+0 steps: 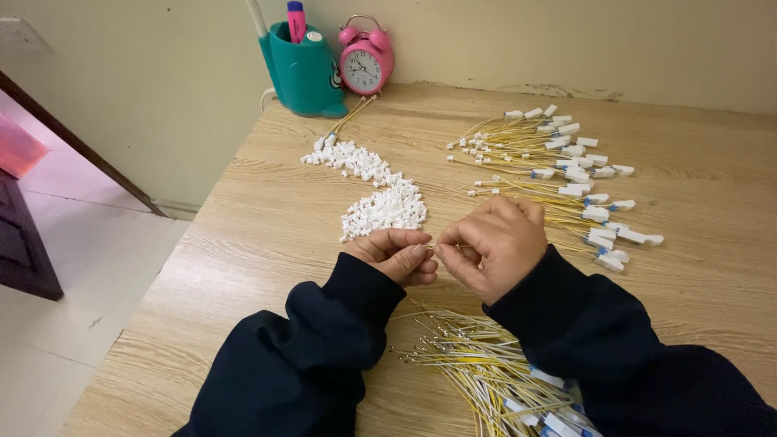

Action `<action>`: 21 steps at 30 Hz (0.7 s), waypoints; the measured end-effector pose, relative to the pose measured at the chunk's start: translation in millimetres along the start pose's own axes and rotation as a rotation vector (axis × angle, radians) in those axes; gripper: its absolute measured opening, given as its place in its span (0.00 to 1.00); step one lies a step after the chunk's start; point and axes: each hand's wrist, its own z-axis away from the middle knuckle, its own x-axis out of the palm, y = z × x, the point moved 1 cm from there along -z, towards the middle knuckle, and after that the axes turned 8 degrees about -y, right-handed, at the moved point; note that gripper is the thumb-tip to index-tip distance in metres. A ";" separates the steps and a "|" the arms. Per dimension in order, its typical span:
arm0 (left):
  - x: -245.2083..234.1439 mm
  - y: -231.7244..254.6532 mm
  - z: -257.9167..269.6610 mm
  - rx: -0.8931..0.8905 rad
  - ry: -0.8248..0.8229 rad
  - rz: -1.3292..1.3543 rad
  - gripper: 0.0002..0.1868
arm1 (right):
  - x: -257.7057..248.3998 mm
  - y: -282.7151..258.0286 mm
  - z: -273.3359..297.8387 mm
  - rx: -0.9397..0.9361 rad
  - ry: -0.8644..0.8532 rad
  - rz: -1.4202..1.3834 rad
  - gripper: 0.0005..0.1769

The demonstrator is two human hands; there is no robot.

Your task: Assembling small electronic wire components by attaching plastic sleeves to wires

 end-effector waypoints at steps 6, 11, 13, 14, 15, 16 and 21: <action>1.9 11.0 -1.5 0.063 0.019 -0.045 0.17 | -9.1 33.1 -3.3 -0.033 -0.041 0.010 0.05; 5.2 12.9 3.6 0.055 -0.011 -0.040 0.17 | -30.7 112.0 13.0 0.047 -0.174 0.316 0.06; 11.0 17.1 7.1 0.029 -0.014 -0.074 0.15 | -38.2 140.4 17.1 0.115 -0.220 0.367 0.06; 11.6 14.6 6.7 -0.006 -0.038 -0.112 0.14 | -38.9 153.9 20.6 0.216 -0.299 0.425 0.08; 9.8 15.5 6.8 -0.037 -0.057 -0.159 0.14 | -36.5 166.7 21.0 0.314 -0.371 0.474 0.10; 10.0 11.8 5.4 -0.032 -0.059 -0.160 0.14 | -38.9 164.2 24.4 0.312 -0.367 0.477 0.10; 5.8 -5.2 1.7 -0.039 -0.134 -0.198 0.15 | -40.1 99.0 56.8 0.476 -0.660 0.194 0.16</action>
